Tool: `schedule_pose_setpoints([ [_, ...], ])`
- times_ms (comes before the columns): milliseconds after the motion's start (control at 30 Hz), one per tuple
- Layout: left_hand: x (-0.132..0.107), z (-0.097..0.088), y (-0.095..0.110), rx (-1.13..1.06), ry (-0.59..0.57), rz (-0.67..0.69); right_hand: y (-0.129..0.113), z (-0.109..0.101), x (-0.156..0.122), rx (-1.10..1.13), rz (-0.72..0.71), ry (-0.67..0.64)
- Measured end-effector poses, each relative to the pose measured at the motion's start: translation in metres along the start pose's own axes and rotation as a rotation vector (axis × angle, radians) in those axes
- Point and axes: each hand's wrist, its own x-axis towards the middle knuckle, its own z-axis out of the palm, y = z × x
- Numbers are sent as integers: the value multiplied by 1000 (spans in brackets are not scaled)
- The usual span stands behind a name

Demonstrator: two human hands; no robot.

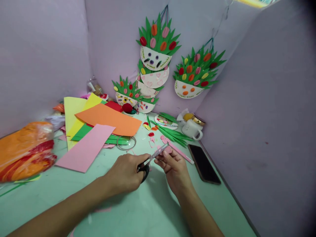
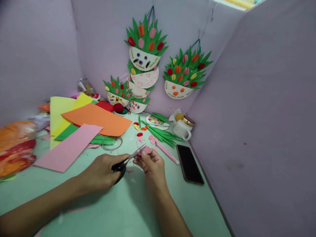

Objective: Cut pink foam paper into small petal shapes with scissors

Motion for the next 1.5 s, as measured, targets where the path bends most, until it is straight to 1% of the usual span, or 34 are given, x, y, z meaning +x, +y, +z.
schedule_pose_setpoints([
  [167, 1, -2, -2, 8, 11, 22, 0, 0, 0, 0, 2, 8],
  [267, 2, -1, -5, -53, 7, 32, 0, 0, 0, -2, 5, 19],
  [333, 4, 1, -7, -166, 43, 11, 0, -1, -1, -12, 13, 31],
  [433, 8, 0, -6, -440, 177, -98, 1, -1, -2, -64, 33, 39],
  [500, 10, -3, -3, -613, 241, -179, 2, 0, -4, -136, 70, 1],
  [567, 11, -5, 0, -728, 247, -218, 4, 0, -7, -216, 122, -60],
  [700, 8, -2, 7, -848, 227, -224, 9, 3, -11, -322, 168, -132],
  [833, 7, 4, 9, -880, 287, -255, 12, 6, -14, -338, 163, -129],
  [933, 8, 6, 7, -858, 277, -256, 13, 7, -14, -301, 161, -95],
  [1000, 7, 6, 5, -777, 243, -220, 12, 7, -12, -254, 143, -58],
  [1067, 5, 6, 4, -592, 213, -167, 9, 5, -9, -187, 98, 2],
  [1133, 3, 5, 5, -338, 185, -120, 4, 2, -5, -121, 47, 55],
  [1167, 2, 4, 6, -222, 160, -105, 2, 0, -3, -95, 23, 67],
  [1233, 0, 2, 9, -77, 88, -87, -2, -2, 0, -57, -16, 53],
  [1333, -2, -2, 14, -24, 10, -69, -4, -3, 1, -30, -50, -2],
  [1500, -3, -4, 15, 2, 3, -46, -1, -2, -3, -23, -49, -53],
])
